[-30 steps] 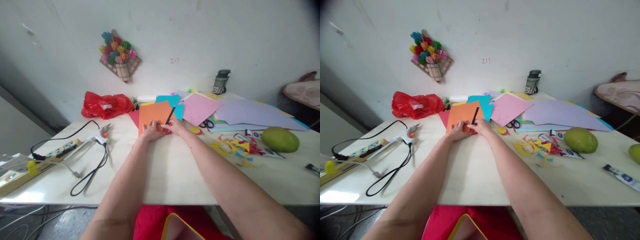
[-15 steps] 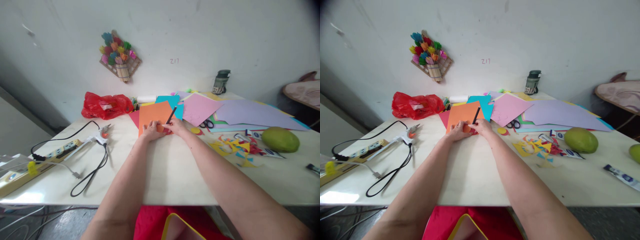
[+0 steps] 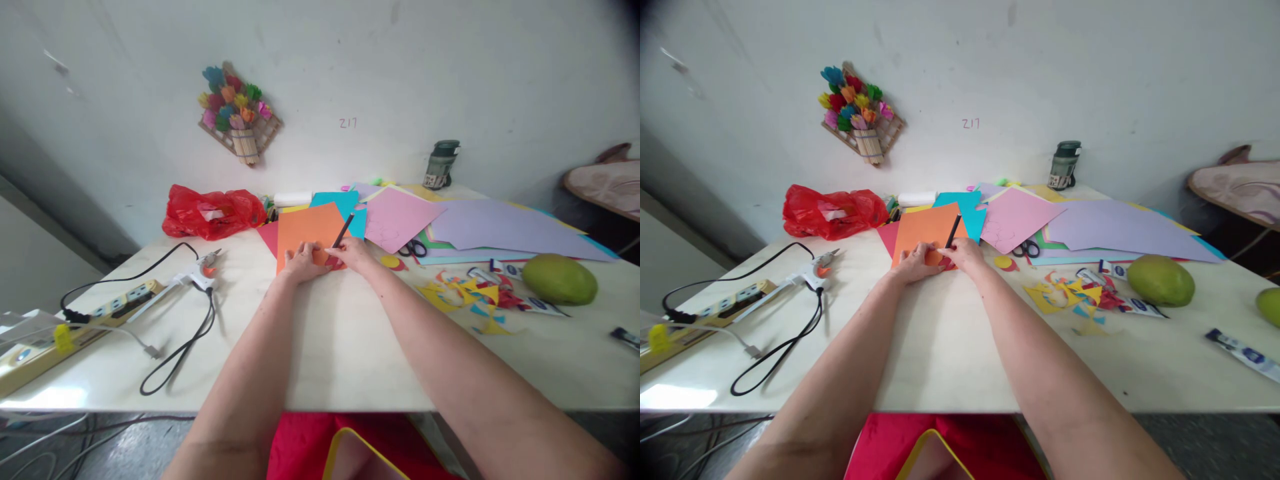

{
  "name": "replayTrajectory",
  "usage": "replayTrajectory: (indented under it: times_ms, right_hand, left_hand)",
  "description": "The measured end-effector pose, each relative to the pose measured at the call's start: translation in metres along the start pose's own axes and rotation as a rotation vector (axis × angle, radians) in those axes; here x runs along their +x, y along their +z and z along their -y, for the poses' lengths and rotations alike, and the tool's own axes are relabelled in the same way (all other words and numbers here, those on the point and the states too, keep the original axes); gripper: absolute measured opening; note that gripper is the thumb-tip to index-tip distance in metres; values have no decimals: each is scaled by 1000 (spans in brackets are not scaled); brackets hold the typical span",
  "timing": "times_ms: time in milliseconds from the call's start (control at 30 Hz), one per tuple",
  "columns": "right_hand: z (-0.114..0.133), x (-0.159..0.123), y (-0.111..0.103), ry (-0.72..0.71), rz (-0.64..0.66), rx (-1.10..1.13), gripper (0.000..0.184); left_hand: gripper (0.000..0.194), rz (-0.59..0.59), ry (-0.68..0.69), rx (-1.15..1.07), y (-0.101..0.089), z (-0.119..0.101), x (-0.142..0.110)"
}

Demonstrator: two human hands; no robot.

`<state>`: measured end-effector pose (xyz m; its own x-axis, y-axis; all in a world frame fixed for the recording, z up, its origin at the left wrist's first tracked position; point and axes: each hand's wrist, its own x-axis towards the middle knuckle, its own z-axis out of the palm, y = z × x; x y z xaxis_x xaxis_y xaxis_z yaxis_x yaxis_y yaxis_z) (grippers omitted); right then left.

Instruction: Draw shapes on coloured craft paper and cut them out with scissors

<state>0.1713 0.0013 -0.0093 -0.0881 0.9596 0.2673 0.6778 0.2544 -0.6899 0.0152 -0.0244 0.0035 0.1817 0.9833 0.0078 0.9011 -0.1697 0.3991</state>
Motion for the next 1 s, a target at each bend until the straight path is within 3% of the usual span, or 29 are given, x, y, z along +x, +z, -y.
replayTrajectory:
  times_ms: [1000]
  right_hand:
    - [0,-3,-6,-35,-38,13,16]
  left_hand:
    - [62,4,-22,11,-4,-4,-4]
